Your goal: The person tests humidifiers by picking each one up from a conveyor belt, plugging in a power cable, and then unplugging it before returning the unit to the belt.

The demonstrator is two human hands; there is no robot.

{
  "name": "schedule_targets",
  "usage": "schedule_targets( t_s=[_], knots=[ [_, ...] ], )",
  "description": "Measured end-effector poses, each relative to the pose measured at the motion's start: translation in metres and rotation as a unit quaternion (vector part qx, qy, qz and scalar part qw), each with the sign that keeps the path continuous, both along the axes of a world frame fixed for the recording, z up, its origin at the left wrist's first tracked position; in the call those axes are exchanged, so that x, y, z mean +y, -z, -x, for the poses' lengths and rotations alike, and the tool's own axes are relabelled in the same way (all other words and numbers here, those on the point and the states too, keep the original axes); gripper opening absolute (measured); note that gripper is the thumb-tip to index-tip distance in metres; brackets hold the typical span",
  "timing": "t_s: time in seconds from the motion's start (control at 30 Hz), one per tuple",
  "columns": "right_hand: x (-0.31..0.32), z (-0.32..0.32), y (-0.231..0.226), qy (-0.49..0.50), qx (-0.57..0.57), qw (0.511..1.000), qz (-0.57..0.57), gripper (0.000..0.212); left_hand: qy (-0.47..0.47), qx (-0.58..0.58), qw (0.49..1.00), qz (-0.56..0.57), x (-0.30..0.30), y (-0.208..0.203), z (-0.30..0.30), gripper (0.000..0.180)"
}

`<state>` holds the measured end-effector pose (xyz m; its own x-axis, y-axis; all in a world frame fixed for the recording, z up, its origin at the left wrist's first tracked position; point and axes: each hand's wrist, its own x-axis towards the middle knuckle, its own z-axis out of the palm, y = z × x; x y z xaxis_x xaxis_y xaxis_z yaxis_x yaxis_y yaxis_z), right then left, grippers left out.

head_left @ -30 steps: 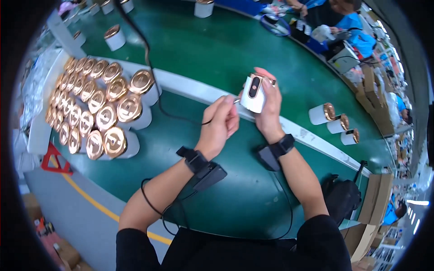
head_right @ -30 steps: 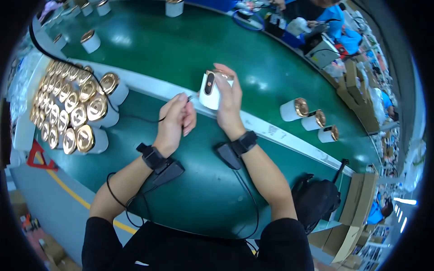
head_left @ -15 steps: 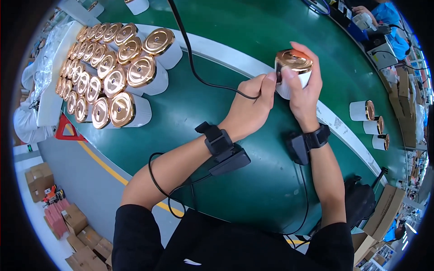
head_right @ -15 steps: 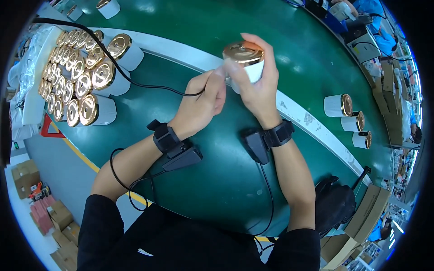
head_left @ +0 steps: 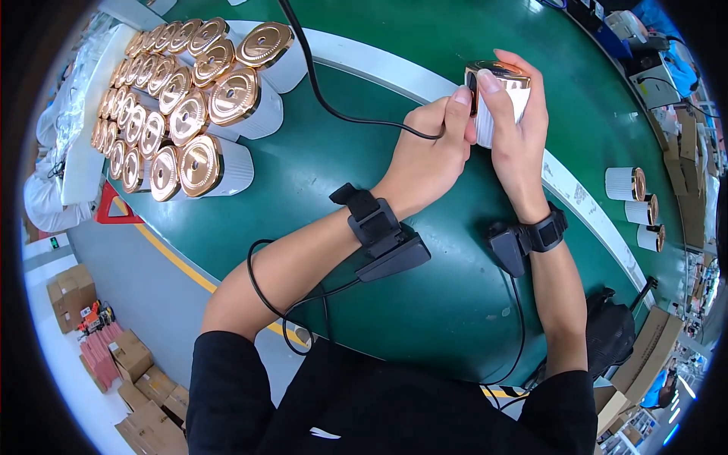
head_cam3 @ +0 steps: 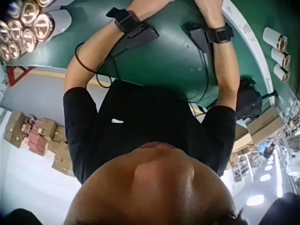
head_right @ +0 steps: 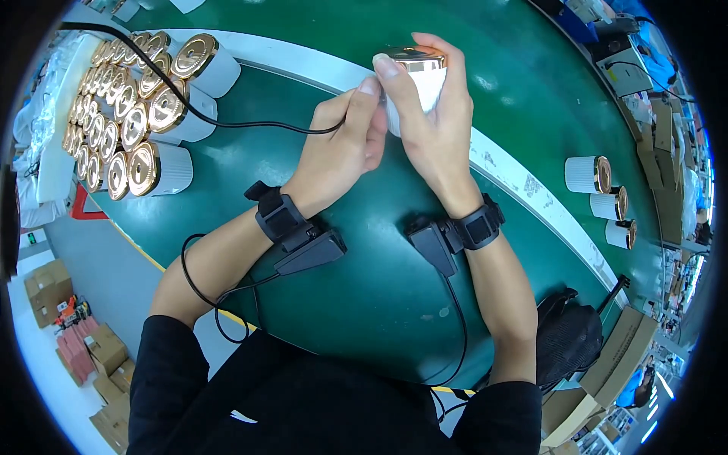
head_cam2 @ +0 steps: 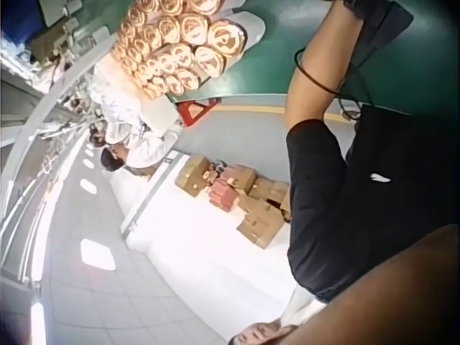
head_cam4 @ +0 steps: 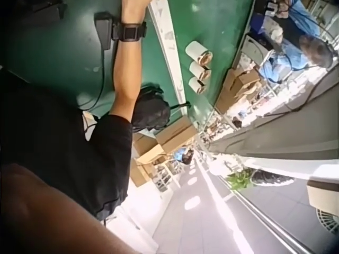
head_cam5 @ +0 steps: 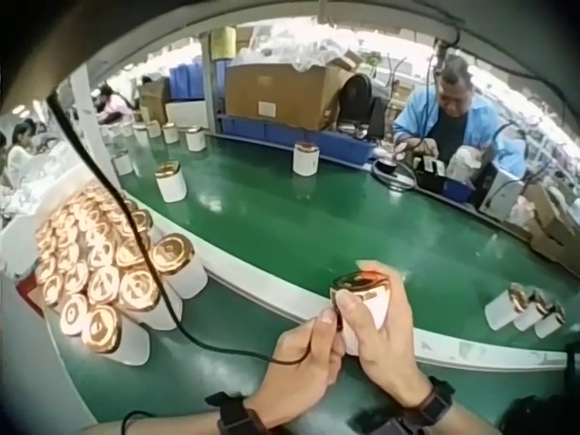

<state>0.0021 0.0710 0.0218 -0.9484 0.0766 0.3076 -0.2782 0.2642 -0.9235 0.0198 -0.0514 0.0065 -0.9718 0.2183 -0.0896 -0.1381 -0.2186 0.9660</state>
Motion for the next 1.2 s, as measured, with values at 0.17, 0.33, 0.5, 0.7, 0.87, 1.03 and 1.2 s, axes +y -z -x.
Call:
schedule_targets(
  t_s=[0.17, 0.33, 0.5, 0.7, 0.87, 1.03, 1.2],
  knots=[
    [-0.004, 0.000, -0.011, 0.009, 0.001, 0.999, -0.040, 0.060, 0.013, -0.051, 0.997, -0.050, 0.000, -0.004, 0.002, 0.048],
    [-0.008, -0.004, -0.023, 0.030, 0.224, 0.940, -0.256, 0.065, 0.027, -0.126, 0.980, -0.153, -0.010, -0.007, 0.006, 0.047],
    [0.020, -0.001, -0.026, 0.034, 0.126, 0.978, -0.163, 0.051, 0.033, -0.143, 0.971, -0.190, -0.009, 0.000, 0.008, 0.045],
    [0.156, 0.026, -0.030, 0.231, 0.068, 0.892, -0.382, 0.026, 0.004, -0.101, 0.966, -0.236, -0.009, 0.000, 0.011, 0.044],
    [0.143, 0.028, -0.038, 0.277, 0.005, 0.694, -0.665, 0.035, 0.027, -0.110, 0.965, -0.236, -0.010, 0.000, 0.015, 0.042],
    [0.043, 0.106, -0.071, 0.308, -0.081, 0.637, -0.702, 0.066, 0.024, -0.135, 0.956, -0.260, -0.020, 0.004, 0.018, 0.038],
    [0.013, 0.281, -0.023, 0.248, 0.068, 0.863, -0.434, 0.092, 0.061, -0.124, 0.959, -0.246, -0.005, -0.006, 0.018, 0.036]
  ],
)
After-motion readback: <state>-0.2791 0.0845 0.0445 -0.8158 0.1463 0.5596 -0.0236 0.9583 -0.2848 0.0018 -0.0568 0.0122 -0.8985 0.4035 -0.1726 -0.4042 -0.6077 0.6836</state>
